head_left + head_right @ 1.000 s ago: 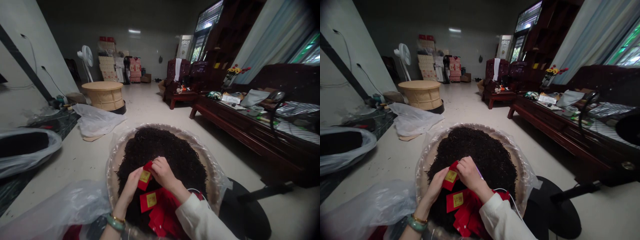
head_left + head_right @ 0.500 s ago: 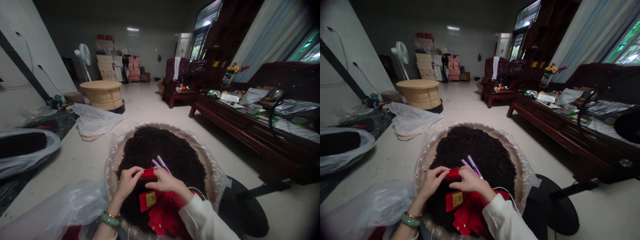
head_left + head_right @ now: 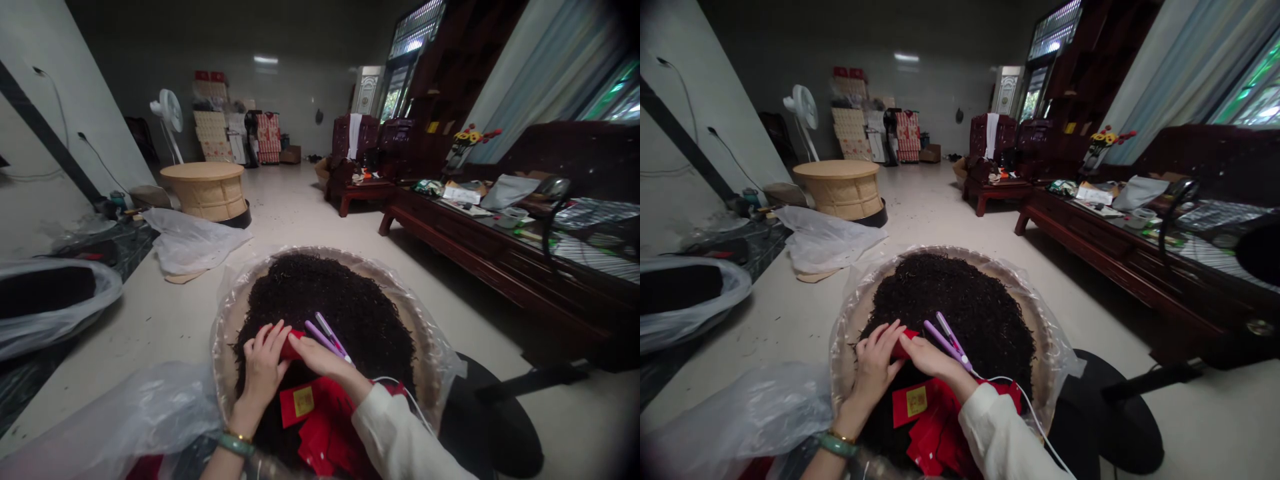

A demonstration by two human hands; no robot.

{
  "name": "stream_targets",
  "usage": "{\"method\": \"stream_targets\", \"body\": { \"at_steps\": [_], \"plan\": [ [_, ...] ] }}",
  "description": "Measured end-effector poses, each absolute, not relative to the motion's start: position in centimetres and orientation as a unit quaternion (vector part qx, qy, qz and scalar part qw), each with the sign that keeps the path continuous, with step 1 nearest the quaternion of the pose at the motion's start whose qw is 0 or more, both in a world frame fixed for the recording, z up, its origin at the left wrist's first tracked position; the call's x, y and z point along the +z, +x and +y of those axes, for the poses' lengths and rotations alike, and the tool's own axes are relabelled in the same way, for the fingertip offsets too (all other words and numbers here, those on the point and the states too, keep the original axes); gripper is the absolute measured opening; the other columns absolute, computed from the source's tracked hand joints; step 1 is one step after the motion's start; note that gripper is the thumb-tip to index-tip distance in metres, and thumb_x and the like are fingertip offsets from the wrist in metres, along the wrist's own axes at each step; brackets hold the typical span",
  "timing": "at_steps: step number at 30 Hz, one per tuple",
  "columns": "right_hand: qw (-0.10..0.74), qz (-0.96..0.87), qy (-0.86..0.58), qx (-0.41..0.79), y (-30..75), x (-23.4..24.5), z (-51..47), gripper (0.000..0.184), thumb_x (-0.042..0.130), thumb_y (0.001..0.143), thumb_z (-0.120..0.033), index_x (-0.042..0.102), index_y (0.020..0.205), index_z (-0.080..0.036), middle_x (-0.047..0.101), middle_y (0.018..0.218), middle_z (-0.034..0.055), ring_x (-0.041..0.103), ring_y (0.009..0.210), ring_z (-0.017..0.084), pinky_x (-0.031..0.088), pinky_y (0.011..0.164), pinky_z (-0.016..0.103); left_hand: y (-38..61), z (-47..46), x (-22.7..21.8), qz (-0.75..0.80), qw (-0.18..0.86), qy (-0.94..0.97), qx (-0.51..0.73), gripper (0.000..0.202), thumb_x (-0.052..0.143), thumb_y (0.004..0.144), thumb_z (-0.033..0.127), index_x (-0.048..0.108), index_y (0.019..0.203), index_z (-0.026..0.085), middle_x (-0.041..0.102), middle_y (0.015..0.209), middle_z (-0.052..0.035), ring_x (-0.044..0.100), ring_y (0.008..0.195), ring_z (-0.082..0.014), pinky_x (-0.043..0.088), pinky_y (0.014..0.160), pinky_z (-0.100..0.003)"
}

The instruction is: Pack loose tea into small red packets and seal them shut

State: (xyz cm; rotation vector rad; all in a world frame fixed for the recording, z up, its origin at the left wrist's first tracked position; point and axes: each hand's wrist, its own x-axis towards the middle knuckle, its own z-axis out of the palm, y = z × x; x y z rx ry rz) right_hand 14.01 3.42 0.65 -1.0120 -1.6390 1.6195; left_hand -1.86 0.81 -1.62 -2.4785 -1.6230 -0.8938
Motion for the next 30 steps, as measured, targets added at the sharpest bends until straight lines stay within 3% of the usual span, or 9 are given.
{"method": "stream_targets", "body": {
  "at_steps": [4, 8, 12, 14, 16, 19, 22, 26, 30],
  "plan": [
    [0.282, -0.631, -0.394, 0.605, 13.4, 0.6, 3.7, 0.072, 0.031, 0.083, -0.075, 0.07, 0.103, -0.018, 0.07, 0.105, 0.0075, 0.059, 0.109, 0.022, 0.034, 0.107, 0.044, -2.5, 1.5, -3.2, -0.503, -0.029, -0.797, -0.333, 0.061, 0.062, 0.068, 0.004, 0.055, 0.126, 0.023, 0.063, 0.127, -0.0081, 0.057, 0.11, -0.0277, 0.05, 0.09, -0.045],
    [0.288, -0.621, -0.38, 0.622, 13.7, 0.4, 5.2, 0.081, 0.016, 0.085, -0.076, 0.072, 0.096, -0.017, 0.073, 0.091, 0.0083, 0.066, 0.09, 0.022, 0.045, 0.094, 0.044, -3.3, 2.0, -4.2, -0.525, -0.061, -0.757, -0.385, 0.056, 0.063, 0.068, 0.008, 0.057, 0.121, 0.024, 0.065, 0.121, -0.0063, 0.058, 0.108, -0.0265, 0.05, 0.093, -0.044],
    [0.344, -0.644, -0.496, 0.47, 14.5, 0.7, 8.6, 0.091, 0.001, 0.087, -0.07, 0.071, 0.098, -0.012, 0.072, 0.09, 0.0143, 0.068, 0.086, 0.024, 0.05, 0.083, 0.042, -4.3, 2.6, -4.6, -0.578, -0.085, -0.683, -0.438, 0.047, 0.066, 0.07, 0.02, 0.061, 0.117, 0.022, 0.067, 0.11, -0.0086, 0.062, 0.1, -0.0261, 0.052, 0.09, -0.044],
    [0.354, -0.655, -0.53, 0.407, 14.4, 0.7, 10.5, 0.075, 0.024, 0.087, -0.07, 0.065, 0.114, -0.014, 0.065, 0.118, 0.0158, 0.058, 0.113, 0.028, 0.041, 0.098, 0.044, -4.7, 2.8, -4.6, -0.598, -0.1, -0.649, -0.459, 0.045, 0.067, 0.071, 0.027, 0.062, 0.115, 0.02, 0.067, 0.103, -0.0093, 0.063, 0.096, -0.0258, 0.053, 0.087, -0.043],
    [0.325, -0.68, -0.544, 0.369, 13.6, 0.5, 12.3, 0.069, 0.05, 0.079, -0.066, 0.056, 0.128, -0.018, 0.047, 0.142, 0.0145, 0.034, 0.135, 0.032, 0.023, 0.11, 0.047, -5.0, 2.9, -4.5, -0.613, -0.117, -0.623, -0.472, 0.045, 0.068, 0.071, 0.032, 0.062, 0.114, 0.02, 0.066, 0.098, -0.0089, 0.064, 0.09, -0.0244, 0.055, 0.082, -0.042],
    [0.139, -0.765, -0.57, 0.265, 11.5, -0.2, 13.7, 0.078, 0.057, 0.077, -0.063, 0.039, 0.143, -0.025, 0.024, 0.155, 0.0128, 0.009, 0.143, 0.037, 0.007, 0.111, 0.057, -5.3, 2.8, -4.3, -0.63, -0.147, -0.595, -0.477, 0.047, 0.068, 0.07, 0.036, 0.063, 0.114, 0.02, 0.063, 0.097, -0.0079, 0.065, 0.076, -0.0199, 0.057, 0.073, -0.038],
    [-0.015, -0.818, -0.557, 0.144, 9.4, -0.7, 13.3, 0.07, 0.047, 0.084, -0.063, 0.039, 0.142, -0.026, 0.028, 0.152, 0.0171, 0.016, 0.14, 0.042, 0.014, 0.106, 0.064, -5.7, 2.7, -4.2, -0.639, -0.159, -0.575, -0.485, 0.048, 0.068, 0.068, 0.039, 0.064, 0.112, 0.02, 0.062, 0.095, -0.0071, 0.064, 0.071, -0.0189, 0.058, 0.069, -0.036],
    [-0.015, -0.846, -0.524, 0.095, 8.3, -0.7, 10.7, 0.059, 0.053, 0.082, -0.06, 0.056, 0.127, -0.023, 0.043, 0.141, 0.0183, 0.033, 0.132, 0.039, 0.028, 0.102, 0.056, -6.2, 2.8, -4.2, -0.651, -0.155, -0.559, -0.489, 0.05, 0.068, 0.066, 0.042, 0.064, 0.111, 0.02, 0.062, 0.094, -0.0069, 0.065, 0.072, -0.0198, 0.058, 0.07, -0.037],
    [0.017, -0.864, -0.499, 0.065, 8.6, -1.0, 8.9, 0.064, 0.053, 0.08, -0.064, 0.054, 0.129, -0.023, 0.045, 0.138, 0.0188, 0.039, 0.125, 0.038, 0.034, 0.097, 0.052, -6.4, 3.2, -4.3, -0.658, -0.167, -0.552, -0.484, 0.053, 0.069, 0.067, 0.044, 0.063, 0.113, 0.019, 0.065, 0.096, -0.0083, 0.066, 0.073, -0.0207, 0.058, 0.069, -0.036]
  ]
}}
